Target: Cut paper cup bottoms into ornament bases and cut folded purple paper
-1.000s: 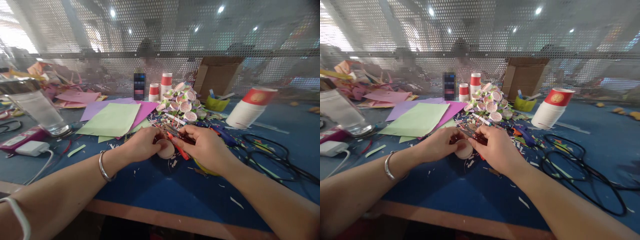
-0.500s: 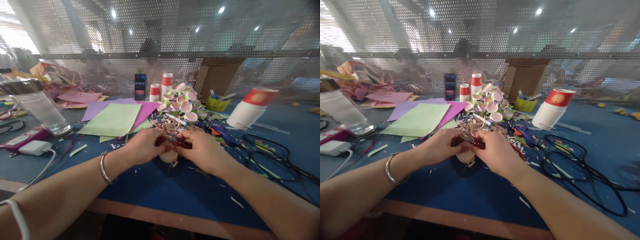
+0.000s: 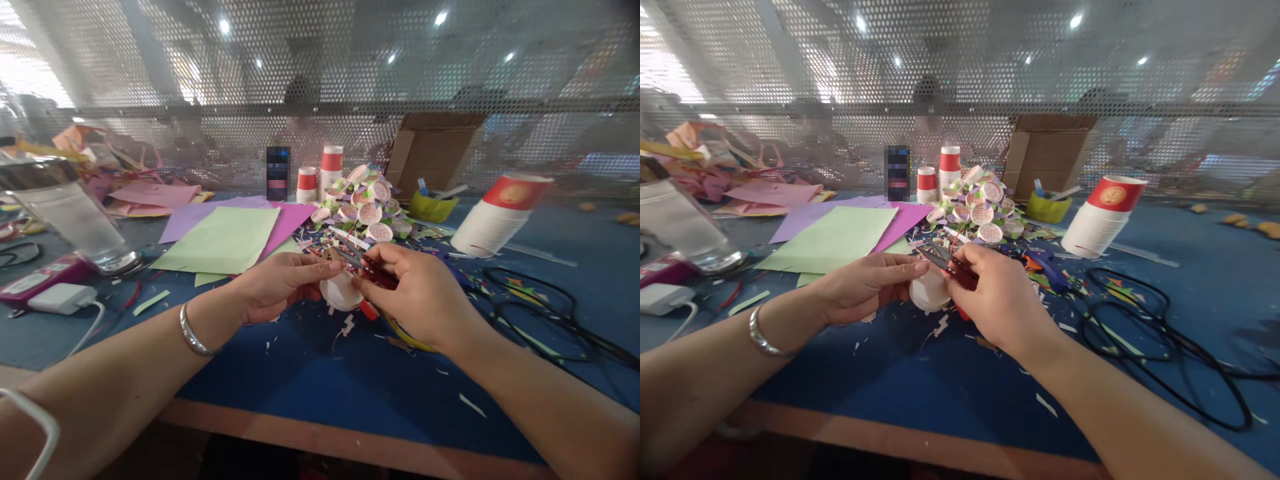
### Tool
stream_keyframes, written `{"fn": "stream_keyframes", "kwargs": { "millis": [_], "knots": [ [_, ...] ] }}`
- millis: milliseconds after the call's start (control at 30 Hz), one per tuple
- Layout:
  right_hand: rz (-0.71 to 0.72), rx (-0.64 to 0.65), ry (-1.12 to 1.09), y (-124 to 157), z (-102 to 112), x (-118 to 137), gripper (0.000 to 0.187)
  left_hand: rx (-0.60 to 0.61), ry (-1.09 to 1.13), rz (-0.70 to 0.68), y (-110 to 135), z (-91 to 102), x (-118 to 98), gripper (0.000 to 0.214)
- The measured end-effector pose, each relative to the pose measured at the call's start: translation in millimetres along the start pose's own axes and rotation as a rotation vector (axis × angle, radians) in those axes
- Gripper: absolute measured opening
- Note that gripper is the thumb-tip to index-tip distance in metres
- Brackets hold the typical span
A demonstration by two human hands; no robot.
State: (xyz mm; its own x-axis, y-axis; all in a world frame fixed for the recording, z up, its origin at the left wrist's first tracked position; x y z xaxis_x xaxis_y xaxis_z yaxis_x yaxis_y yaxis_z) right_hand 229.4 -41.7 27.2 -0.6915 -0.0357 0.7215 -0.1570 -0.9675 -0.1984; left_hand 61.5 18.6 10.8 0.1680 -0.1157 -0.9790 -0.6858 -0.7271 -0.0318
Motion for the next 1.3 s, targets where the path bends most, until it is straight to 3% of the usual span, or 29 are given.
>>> {"fn": "stream_keyframes", "kwargs": {
  "millis": [267,567,900,1300],
  "knots": [
    [0.046,0.007,-0.077,1.9,1.8,4.0,0.007,0.081,0.211,0.214,6.8,-15.2,-0.6,0.044],
    [0.063,0.027,0.021,3.1,1.4,6.4,0.003,-0.028,0.235,0.168,2.8,-9.4,0.6,0.029],
    [0.062,0.003,-0.104,2.2,3.1,8.8,0.012,-0.051,0.245,0.148,4.2,-10.0,-2.8,0.029],
    [0.078,-0.123,-0.108,3.4,9.7,8.0,0.010,-0.090,0.233,0.153,0.6,-5.7,-3.2,0.032]
  ]
}}
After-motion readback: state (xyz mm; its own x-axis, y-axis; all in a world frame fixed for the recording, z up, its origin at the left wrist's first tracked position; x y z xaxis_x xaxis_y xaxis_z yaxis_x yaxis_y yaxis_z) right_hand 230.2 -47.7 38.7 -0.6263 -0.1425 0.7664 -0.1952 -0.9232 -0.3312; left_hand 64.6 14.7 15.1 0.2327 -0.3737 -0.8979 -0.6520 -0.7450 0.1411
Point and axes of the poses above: each hand's wrist, its own y-axis away from the middle knuckle, its own z-axis out of the back of the hand, x = y × z, the point moved 4 cm from there along -y, towards the middle knuckle, and after that the axes turned 12 degrees about -z, right-handed, at the moved point
